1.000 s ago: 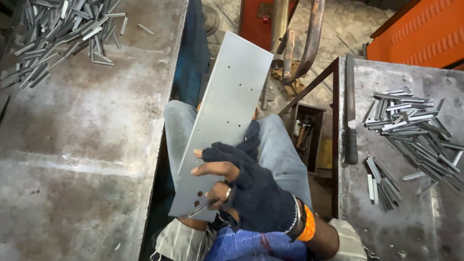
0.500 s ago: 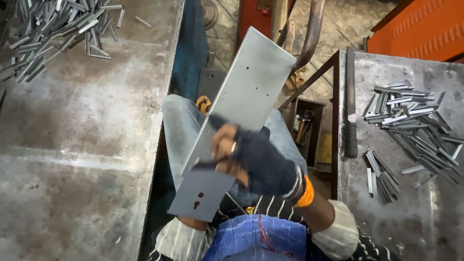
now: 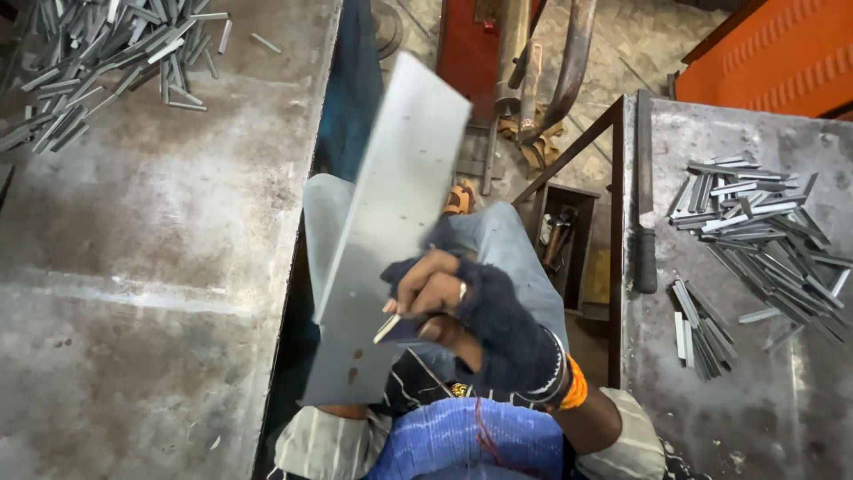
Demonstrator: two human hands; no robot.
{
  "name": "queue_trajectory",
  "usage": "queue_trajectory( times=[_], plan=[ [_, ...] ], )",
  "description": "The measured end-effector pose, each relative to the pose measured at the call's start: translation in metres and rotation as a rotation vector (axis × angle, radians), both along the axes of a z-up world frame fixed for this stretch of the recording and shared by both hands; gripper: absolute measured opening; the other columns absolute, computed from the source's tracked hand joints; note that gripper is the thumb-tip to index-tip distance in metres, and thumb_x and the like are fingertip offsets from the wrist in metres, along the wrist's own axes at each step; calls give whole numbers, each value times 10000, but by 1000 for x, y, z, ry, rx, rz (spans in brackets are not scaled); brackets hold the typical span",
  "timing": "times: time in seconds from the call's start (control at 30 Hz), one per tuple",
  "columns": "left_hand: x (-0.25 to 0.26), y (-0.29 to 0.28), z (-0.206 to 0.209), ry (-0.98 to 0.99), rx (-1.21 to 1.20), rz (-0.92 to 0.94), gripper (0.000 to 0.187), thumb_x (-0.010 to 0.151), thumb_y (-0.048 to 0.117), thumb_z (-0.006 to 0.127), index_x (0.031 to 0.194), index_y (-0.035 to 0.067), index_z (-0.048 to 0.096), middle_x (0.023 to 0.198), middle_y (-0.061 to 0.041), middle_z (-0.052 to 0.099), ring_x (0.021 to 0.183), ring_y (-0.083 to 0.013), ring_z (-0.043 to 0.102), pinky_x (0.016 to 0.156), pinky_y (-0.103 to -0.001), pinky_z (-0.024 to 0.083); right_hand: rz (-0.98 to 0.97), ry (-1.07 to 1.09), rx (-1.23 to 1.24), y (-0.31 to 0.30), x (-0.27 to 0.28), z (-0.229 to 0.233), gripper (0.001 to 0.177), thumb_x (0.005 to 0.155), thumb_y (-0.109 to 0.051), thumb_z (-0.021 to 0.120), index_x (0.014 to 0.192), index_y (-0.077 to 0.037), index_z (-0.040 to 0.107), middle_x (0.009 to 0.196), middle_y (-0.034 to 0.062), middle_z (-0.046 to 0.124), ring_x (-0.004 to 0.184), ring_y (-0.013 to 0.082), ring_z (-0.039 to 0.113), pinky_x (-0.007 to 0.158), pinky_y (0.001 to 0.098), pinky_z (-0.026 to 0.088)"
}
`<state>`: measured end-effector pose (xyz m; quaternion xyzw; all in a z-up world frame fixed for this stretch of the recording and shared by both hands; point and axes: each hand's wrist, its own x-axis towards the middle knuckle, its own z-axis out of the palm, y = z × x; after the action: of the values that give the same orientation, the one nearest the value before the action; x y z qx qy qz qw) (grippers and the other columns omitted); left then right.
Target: The recorder is assembling small metal brackets onto a larger metal plate using a spot welding machine.
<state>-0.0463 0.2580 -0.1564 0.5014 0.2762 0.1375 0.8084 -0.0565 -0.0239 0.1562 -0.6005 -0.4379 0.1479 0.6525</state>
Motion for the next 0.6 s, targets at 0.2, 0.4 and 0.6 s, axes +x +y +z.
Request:
queue_trajectory(
  times=[0.2, 0.4, 0.6],
  plan=[
    [-8, 14, 3, 10, 9, 26, 400, 926, 225, 715, 1231, -27, 661, 1018, -106, 743, 831, -211, 712, 737, -348, 588, -114, -84, -99, 9, 12, -8, 203, 939, 89, 617, 1096, -35, 585, 1087, 82, 663, 863, 148, 640, 757, 262, 537],
    [-15, 13, -5, 32, -5, 15, 400, 924, 221, 716, 1233, -26, 660, 1019, -107, 742, 833, -214, 712, 739, -350, 589, -184, -84, -106, -8, 25, -12, 181, 1006, -131, 662, 1178, -84, 634, 1017, 33, 690, 871, 129, 712, 780, 276, 582],
    [-18, 1, -17, 60, -39, -5, 400, 923, 218, 716, 1235, -26, 658, 1020, -108, 742, 834, -216, 713, 740, -353, 589, -403, -465, -286, -35, 51, -23, 589, 861, -453, 863, 1292, -123, 635, 979, 47, 732, 670, 75, 653, 603, 234, 509]
  ],
)
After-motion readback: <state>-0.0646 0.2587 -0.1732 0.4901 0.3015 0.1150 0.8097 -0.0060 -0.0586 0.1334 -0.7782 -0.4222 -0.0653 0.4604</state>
